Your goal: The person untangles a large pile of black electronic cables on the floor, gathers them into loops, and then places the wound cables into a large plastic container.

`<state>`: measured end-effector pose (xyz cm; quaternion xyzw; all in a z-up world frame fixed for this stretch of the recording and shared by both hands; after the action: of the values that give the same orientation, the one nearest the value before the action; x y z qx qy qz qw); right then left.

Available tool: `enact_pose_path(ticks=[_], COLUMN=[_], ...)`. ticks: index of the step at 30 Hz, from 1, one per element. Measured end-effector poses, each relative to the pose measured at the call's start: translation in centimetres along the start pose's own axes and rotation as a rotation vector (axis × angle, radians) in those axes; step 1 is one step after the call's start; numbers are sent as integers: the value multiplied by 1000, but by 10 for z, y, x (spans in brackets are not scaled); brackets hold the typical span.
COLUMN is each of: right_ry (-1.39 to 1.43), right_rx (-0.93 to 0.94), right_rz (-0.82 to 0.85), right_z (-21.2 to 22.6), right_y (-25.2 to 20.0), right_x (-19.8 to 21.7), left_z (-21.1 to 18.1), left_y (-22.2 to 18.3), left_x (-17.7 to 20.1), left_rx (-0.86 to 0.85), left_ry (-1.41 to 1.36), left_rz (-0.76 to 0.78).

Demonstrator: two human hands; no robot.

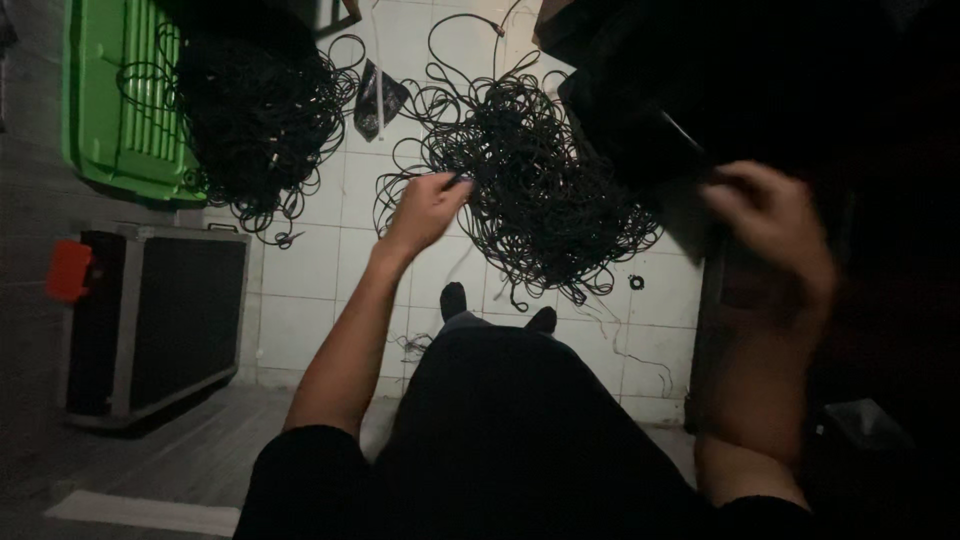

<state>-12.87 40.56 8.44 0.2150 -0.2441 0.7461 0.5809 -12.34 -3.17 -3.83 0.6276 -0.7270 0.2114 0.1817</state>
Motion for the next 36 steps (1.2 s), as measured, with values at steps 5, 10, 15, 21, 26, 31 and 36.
enact_pose_path(ticks=[5, 10, 15, 21, 26, 31, 36], right_ry=[-217, 648, 538, 100, -15, 225, 373], right_rx=[-212, 179, 13, -25, 26, 203, 110], right_rz=[462, 576, 243, 136, 453, 613, 77], right_z=[44, 3, -105, -123, -54, 1, -68], right_y=[31, 31, 22, 28, 60, 58, 51], right_x=[-110, -113, -36, 28, -79, -139, -19], left_z=[-85, -91, -26, 20, -65, -94, -40], left_y=[9, 8, 15, 9, 16, 32, 32], left_x=[-21, -16, 6, 47, -14, -38, 2], left_rx=[-189, -222, -246, 219, -211, -252, -109], left_ry=[57, 146, 208, -10, 25, 382, 172], left_rz=[229, 219, 187, 72, 219, 387, 319])
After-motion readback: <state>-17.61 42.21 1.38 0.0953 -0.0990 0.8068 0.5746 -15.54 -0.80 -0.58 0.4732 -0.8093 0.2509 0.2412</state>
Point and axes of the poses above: each hand's wrist, its own y-axis towards the middle knuckle, its own x-axis out of the back of the hand, z = x × y, the point moved 3 cm from there along y, towards the middle knuckle, and after that the axes turned 7 degrees about y, right-handed, at the moved point
